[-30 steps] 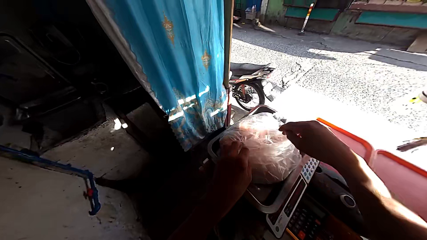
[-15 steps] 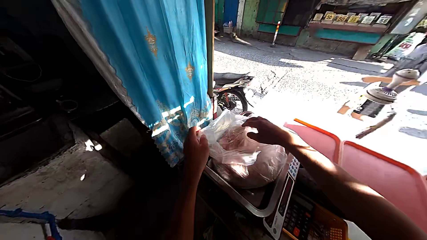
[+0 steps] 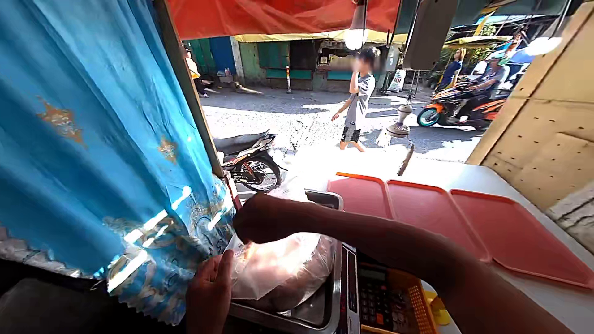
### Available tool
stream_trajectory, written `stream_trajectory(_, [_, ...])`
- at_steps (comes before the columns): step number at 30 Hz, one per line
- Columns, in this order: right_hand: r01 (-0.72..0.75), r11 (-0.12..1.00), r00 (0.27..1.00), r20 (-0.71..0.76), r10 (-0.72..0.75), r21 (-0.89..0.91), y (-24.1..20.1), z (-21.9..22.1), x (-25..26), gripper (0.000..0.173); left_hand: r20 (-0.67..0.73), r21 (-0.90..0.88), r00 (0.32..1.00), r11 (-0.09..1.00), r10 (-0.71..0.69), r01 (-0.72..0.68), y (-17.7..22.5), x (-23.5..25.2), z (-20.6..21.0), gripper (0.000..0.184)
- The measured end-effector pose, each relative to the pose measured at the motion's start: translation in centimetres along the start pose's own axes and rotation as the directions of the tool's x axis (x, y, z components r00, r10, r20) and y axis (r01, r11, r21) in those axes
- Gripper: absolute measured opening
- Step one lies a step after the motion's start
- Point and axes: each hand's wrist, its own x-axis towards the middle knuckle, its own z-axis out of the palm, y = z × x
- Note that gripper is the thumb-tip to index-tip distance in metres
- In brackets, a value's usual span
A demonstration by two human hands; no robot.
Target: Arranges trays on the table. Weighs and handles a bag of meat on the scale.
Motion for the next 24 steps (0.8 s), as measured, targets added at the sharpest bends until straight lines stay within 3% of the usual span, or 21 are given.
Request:
stream_trajectory(2, [-0.181, 0.984, 0.983, 0.038, 0.181, -0.004, 0.1, 2.9, -0.7, 0.016, -0.004, 0.052, 1.000, 0.998, 0.020, -0.019, -0.4, 0.6, -0.2, 0.035])
stream_trajectory(4, [-0.437, 0.899, 0.898, 0.033, 0.438, -0.041, 2.0, 3.7, -1.7, 0.016, 0.005, 0.079, 1.000, 0.997, -0.011, 0.011, -0.7, 0.6, -0.6, 0.027])
stream_trajectory(6, [-0.534, 0.840, 0.845, -0.025, 0.534, -0.100, 5.3, 3.9, -3.0, 0.024, -0.003, 0.045, 1.000, 0.999, -0.027, 0.027, -0.8, 0.5, -0.8, 0.016])
stream_trajectory(7, [-0.522, 0.841, 0.852, -0.034, 0.523, -0.141, 7.0, 4.2, -3.6, 0.033, 0.011, 0.021, 0.999, 0.999, -0.043, 0.043, -0.7, 0.4, -0.9, 0.012])
stream_trajectory(10, [-0.417, 0.899, 0.898, 0.093, 0.430, -0.132, 9.9, 3.9, -4.3, 0.052, 0.101, -0.017, 0.993, 0.998, -0.065, 0.067, 0.4, -0.1, -1.0, 0.033])
stream_trajectory(12, [-0.368, 0.926, 0.913, 0.158, 0.377, -0.087, 11.1, 3.6, -4.0, 0.056, 0.174, 0.020, 0.985, 1.000, -0.004, 0.001, 1.5, -0.6, -0.7, 0.046])
stream_trajectory(17, [-0.337, 0.935, 0.931, 0.111, 0.349, -0.110, 10.9, 3.6, -2.3, 0.040, 0.145, 0.119, 0.977, 0.977, 0.158, -0.176, 0.9, -1.0, 1.4, 0.048])
stream_trajectory(20, [-0.376, 0.917, 0.924, 0.016, 0.381, -0.134, 9.4, 5.0, -2.2, 0.033, 0.139, 0.090, 0.981, 0.985, 0.136, -0.149, 0.6, -1.1, 1.5, 0.047])
stream_trajectory(24, [-0.483, 0.876, 0.862, -0.179, 0.475, -0.003, 7.9, 6.3, -1.8, 0.022, 0.173, 0.048, 0.984, 0.998, 0.038, -0.047, 1.7, -1.2, 1.4, 0.045])
